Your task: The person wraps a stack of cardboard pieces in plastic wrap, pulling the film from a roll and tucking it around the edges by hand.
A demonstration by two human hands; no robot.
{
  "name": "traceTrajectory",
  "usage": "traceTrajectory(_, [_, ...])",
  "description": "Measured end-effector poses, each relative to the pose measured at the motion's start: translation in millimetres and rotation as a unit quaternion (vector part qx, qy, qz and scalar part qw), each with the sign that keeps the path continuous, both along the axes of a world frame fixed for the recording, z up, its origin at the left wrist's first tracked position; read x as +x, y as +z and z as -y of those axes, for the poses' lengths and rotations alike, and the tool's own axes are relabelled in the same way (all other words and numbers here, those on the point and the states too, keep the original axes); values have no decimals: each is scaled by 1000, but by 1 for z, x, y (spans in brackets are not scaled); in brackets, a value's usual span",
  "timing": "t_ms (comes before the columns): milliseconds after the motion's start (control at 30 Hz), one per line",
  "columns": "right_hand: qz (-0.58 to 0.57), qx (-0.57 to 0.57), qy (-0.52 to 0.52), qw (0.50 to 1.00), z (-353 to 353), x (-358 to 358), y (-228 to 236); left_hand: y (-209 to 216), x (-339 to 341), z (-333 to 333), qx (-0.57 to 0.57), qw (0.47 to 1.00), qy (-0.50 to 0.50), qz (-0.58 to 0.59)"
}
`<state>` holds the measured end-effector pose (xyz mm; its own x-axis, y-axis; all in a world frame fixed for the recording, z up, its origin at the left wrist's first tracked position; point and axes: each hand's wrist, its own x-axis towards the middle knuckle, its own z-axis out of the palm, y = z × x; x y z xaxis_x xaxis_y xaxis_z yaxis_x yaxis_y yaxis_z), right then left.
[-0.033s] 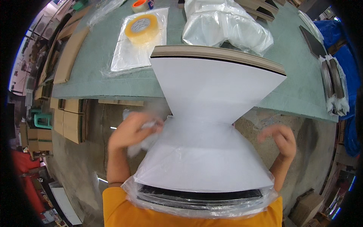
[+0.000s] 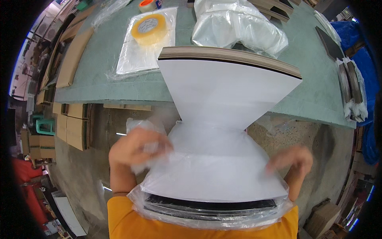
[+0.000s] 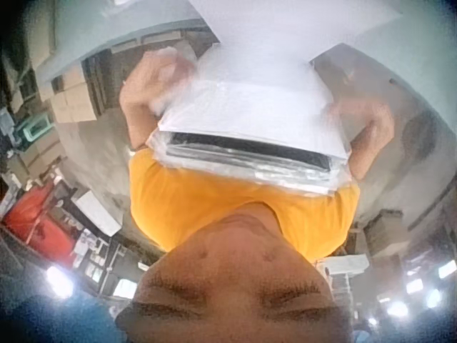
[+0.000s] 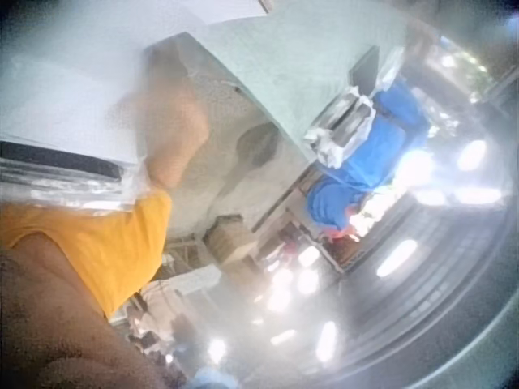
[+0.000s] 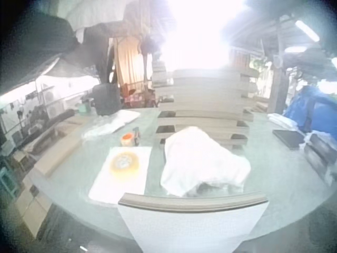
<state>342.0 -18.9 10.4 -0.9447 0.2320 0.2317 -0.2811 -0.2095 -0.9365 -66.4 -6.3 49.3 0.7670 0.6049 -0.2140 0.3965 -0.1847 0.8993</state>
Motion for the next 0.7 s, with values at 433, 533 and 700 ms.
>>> traceTrajectory(433, [482, 235, -118, 836, -15, -97, -76, -113, 102, -22, 73, 987, 118, -76])
traceTrajectory(533, [327, 123, -324, 879, -19, -126, -9, -26, 132, -31, 130, 927, 212, 281])
traceTrajectory(700, [83, -12, -504, 860, -24, -110, 34, 24, 92, -40, 24, 958, 221, 181])
